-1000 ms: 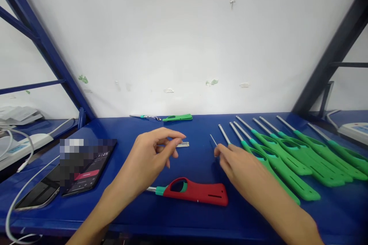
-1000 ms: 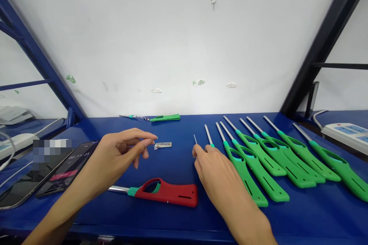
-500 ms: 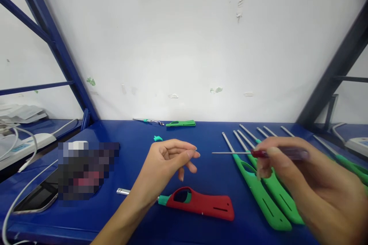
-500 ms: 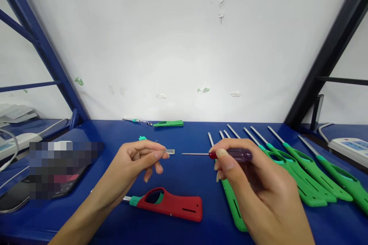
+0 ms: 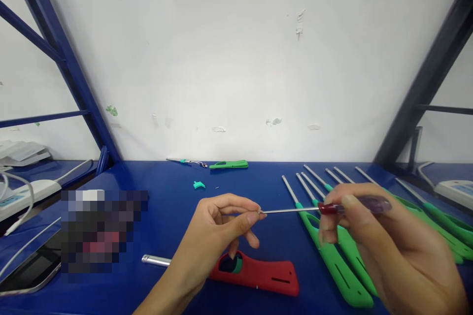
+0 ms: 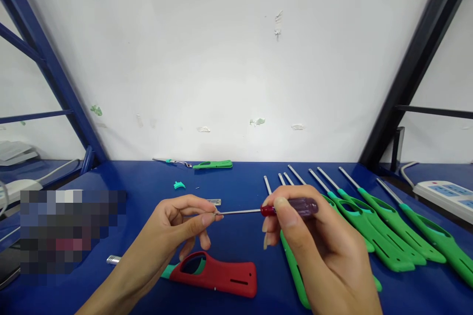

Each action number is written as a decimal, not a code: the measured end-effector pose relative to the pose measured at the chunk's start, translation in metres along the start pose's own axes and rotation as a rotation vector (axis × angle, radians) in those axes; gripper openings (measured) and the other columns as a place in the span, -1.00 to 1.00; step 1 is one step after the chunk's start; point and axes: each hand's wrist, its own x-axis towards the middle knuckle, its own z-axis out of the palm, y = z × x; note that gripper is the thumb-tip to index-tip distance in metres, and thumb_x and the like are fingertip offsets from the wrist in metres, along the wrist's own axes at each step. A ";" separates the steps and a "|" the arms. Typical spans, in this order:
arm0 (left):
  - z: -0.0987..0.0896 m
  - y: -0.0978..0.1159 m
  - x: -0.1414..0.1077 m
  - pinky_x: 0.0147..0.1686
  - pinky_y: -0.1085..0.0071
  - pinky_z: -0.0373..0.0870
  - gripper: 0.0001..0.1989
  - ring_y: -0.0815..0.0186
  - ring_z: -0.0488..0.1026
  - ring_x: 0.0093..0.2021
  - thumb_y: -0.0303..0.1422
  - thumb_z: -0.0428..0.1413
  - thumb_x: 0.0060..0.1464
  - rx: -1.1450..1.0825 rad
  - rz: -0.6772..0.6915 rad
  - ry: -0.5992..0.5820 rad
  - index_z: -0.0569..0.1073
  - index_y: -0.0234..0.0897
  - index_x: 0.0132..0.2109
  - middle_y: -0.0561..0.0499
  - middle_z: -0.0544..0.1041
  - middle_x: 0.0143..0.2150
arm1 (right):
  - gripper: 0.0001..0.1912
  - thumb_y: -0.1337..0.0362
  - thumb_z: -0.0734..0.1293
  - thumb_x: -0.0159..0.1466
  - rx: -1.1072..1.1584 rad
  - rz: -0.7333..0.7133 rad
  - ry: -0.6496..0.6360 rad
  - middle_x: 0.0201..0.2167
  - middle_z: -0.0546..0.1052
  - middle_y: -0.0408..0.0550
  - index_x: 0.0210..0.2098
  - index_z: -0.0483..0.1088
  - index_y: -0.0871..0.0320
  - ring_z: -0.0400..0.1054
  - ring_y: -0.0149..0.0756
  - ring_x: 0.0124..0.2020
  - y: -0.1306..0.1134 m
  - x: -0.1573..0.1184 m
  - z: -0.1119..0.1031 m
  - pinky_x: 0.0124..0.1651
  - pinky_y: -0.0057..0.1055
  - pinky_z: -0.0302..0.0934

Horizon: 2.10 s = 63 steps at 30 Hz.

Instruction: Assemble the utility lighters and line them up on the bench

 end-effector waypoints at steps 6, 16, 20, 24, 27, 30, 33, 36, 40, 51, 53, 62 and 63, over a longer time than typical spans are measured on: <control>0.003 0.004 0.000 -0.70 0.56 0.17 -0.64 0.39 0.44 -0.64 -0.07 0.43 0.06 0.090 -0.025 0.024 0.68 -0.27 -0.20 -0.05 0.66 -0.48 | -0.82 0.09 0.36 0.51 0.005 0.011 -0.010 -0.37 0.52 -0.14 -0.13 0.57 -0.02 0.47 -0.36 -0.42 0.003 -0.001 -0.004 -0.36 -0.54 0.46; -0.002 -0.007 0.002 -0.68 0.55 0.19 -0.63 0.38 0.43 -0.65 -0.03 0.41 0.08 0.142 -0.029 0.036 0.68 -0.25 -0.19 -0.04 0.64 -0.50 | -0.65 -0.09 0.40 0.44 -0.078 0.060 0.066 -0.45 0.51 -0.09 -0.28 0.57 0.04 0.45 -0.27 -0.47 -0.012 -0.007 0.009 -0.44 -0.44 0.46; 0.000 -0.010 0.001 -0.69 0.60 0.18 -0.69 0.37 0.56 -0.58 -0.10 0.43 0.09 0.066 -0.037 -0.013 0.67 -0.24 -0.20 -0.10 0.73 -0.31 | -0.71 -0.01 0.39 0.47 -0.044 0.000 -0.015 -0.46 0.52 -0.11 -0.25 0.57 0.04 0.46 -0.30 -0.50 -0.001 0.002 0.000 -0.44 -0.47 0.49; 0.007 -0.010 -0.001 -0.72 0.58 0.14 -0.65 0.35 0.56 -0.61 -0.05 0.44 0.07 0.077 -0.049 -0.017 0.68 -0.25 -0.21 -0.09 0.72 -0.33 | -0.77 0.05 0.37 0.50 -0.034 -0.016 -0.038 -0.41 0.52 -0.14 -0.21 0.55 0.01 0.47 -0.34 -0.48 0.009 0.006 -0.011 -0.42 -0.52 0.48; 0.013 -0.007 -0.003 -0.67 0.53 0.18 -0.67 0.34 0.56 -0.60 -0.10 0.45 0.05 0.129 -0.015 -0.012 0.68 -0.23 -0.16 -0.09 0.73 -0.31 | -0.77 0.02 0.35 0.50 -0.047 0.052 -0.022 -0.39 0.53 -0.13 -0.15 0.55 0.01 0.47 -0.32 -0.47 0.008 0.002 -0.013 -0.42 -0.49 0.47; 0.018 -0.007 -0.007 -0.53 0.47 0.32 -0.74 0.29 0.62 -0.52 -0.19 0.42 0.08 0.184 0.036 -0.014 0.68 -0.18 -0.12 -0.03 0.73 -0.36 | -0.75 -0.01 0.35 0.50 -0.070 0.089 -0.024 -0.45 0.52 -0.15 -0.08 0.53 -0.01 0.47 -0.30 -0.50 0.005 0.000 -0.012 -0.46 -0.48 0.46; 0.020 -0.011 -0.009 -0.39 0.41 0.40 -0.82 0.22 0.67 -0.38 -0.22 0.36 0.17 0.293 0.068 -0.007 0.69 -0.10 -0.09 0.01 0.75 -0.33 | -0.75 -0.01 0.37 0.48 -0.156 0.062 0.009 -0.52 0.52 -0.19 0.01 0.49 -0.03 0.46 -0.31 -0.54 0.001 0.001 -0.010 -0.48 -0.51 0.46; 0.020 -0.019 -0.010 -0.33 0.37 0.41 -0.82 0.20 0.69 -0.31 -0.22 0.33 0.21 0.388 0.079 -0.009 0.69 -0.04 -0.04 0.05 0.77 -0.28 | -0.74 -0.03 0.37 0.48 -0.247 -0.010 -0.001 -0.55 0.52 -0.22 0.01 0.47 -0.03 0.45 -0.33 -0.58 -0.005 0.001 -0.006 -0.51 -0.53 0.42; 0.023 -0.025 -0.012 -0.15 0.30 0.46 -0.79 0.19 0.70 -0.22 -0.26 0.29 0.22 0.524 0.106 -0.003 0.68 0.05 0.00 0.15 0.77 -0.24 | -0.68 -0.09 0.30 0.51 -0.361 0.016 -0.017 -0.56 0.47 -0.20 -0.12 0.47 0.00 0.43 -0.30 -0.56 -0.017 -0.002 0.000 -0.52 -0.45 0.33; 0.037 -0.040 -0.018 0.11 0.23 0.39 -0.59 0.18 0.68 -0.06 -0.49 0.28 0.18 0.665 0.123 -0.141 0.64 0.12 0.08 0.28 0.77 -0.15 | -0.60 0.00 0.18 0.58 -0.520 -0.045 -0.266 -0.52 0.45 -0.22 -0.34 0.37 0.01 0.36 -0.37 -0.56 -0.025 -0.002 -0.008 -0.51 -0.47 0.24; 0.039 -0.045 -0.018 0.09 0.25 0.40 -0.55 0.18 0.67 -0.07 -0.54 0.28 0.16 0.695 0.134 -0.167 0.64 0.09 0.10 0.27 0.77 -0.20 | -0.62 0.00 0.17 0.58 -0.562 -0.044 -0.314 -0.49 0.50 -0.23 -0.30 0.37 -0.01 0.41 -0.38 -0.55 -0.025 -0.003 -0.010 -0.53 -0.49 0.24; 0.040 -0.063 -0.017 0.01 0.34 0.45 -0.56 0.23 0.65 -0.16 -0.57 0.29 0.17 0.724 0.215 -0.193 0.67 0.02 0.10 0.20 0.76 -0.21 | -0.75 0.12 0.14 0.61 -0.602 -0.080 -0.504 -0.49 0.52 -0.32 -0.18 0.34 -0.04 0.43 -0.45 -0.58 -0.023 0.000 -0.007 -0.54 -0.54 0.24; 0.040 -0.064 -0.017 -0.02 0.35 0.46 -0.58 0.24 0.66 -0.18 -0.58 0.28 0.17 0.711 0.231 -0.195 0.68 0.01 0.08 0.19 0.76 -0.21 | -0.76 0.12 0.14 0.62 -0.603 -0.073 -0.511 -0.50 0.51 -0.33 -0.17 0.33 -0.04 0.43 -0.45 -0.59 -0.023 0.000 -0.006 -0.54 -0.53 0.23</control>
